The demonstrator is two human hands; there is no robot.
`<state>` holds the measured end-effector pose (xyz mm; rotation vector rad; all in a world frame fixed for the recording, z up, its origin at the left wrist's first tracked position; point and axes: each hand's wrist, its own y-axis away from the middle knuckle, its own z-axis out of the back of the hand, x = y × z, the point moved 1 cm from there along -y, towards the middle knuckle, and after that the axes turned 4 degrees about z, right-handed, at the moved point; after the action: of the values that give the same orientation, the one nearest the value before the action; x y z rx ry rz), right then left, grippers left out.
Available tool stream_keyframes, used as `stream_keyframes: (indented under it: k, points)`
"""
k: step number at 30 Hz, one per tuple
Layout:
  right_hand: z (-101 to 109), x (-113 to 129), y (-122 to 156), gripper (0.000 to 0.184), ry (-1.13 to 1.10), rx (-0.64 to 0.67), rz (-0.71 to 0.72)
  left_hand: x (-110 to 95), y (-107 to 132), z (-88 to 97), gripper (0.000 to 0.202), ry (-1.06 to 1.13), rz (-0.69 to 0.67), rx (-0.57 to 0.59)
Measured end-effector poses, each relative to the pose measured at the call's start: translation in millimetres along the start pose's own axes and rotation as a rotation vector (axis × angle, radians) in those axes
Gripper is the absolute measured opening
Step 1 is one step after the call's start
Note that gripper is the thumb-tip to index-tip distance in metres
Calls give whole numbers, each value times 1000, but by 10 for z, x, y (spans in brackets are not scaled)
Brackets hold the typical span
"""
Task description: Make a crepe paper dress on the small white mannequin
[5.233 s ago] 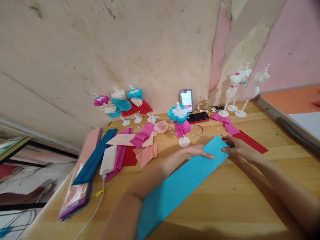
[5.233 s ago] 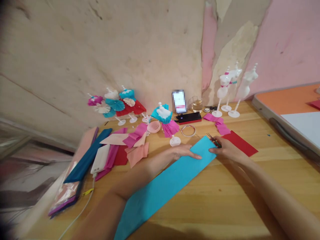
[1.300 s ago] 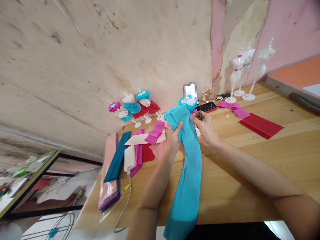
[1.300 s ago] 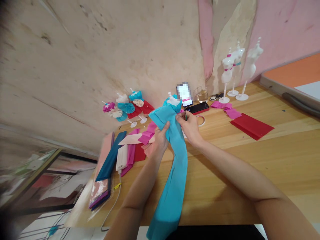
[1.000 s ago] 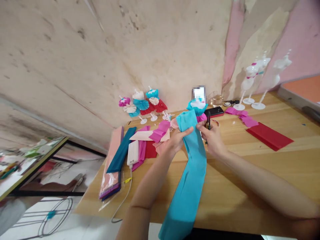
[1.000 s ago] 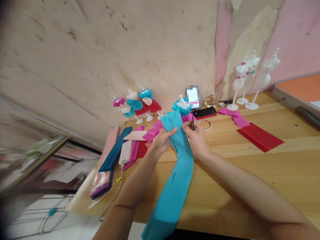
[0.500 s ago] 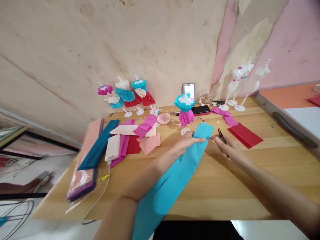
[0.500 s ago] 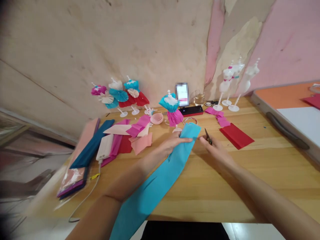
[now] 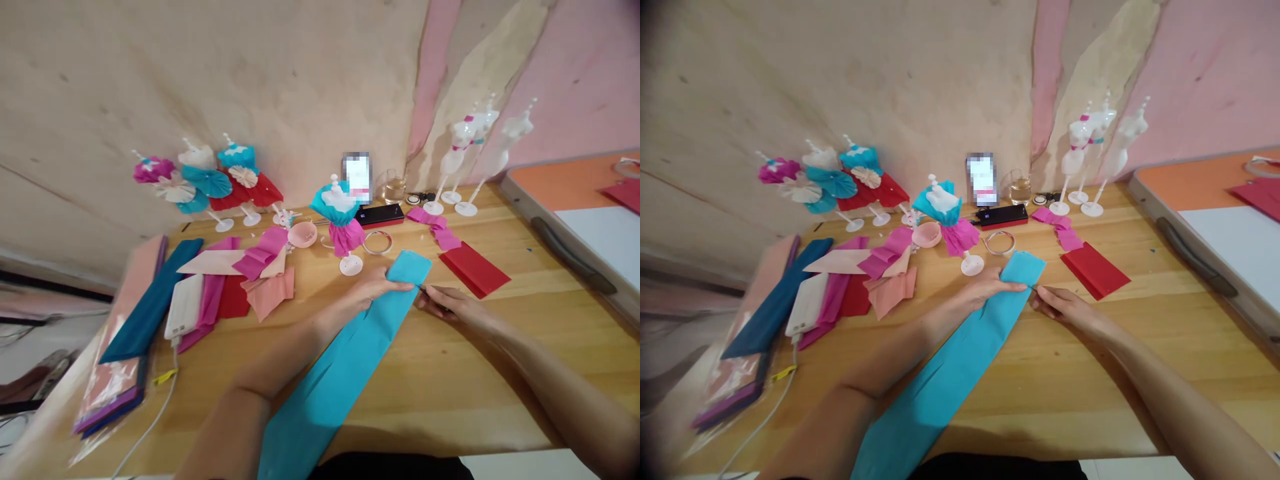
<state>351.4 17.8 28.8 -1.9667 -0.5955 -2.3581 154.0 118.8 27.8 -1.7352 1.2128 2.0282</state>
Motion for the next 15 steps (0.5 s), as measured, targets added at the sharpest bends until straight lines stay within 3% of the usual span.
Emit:
stream_keyframes:
  k: [7, 15]
  points:
    - [3, -84, -32, 56, -14, -3, 27, -14, 13, -68, 49, -35, -85, -6]
    - [-53, -53, 3, 56, -5, -40, 17, 4, 30, -72, 45, -152, -90, -24]
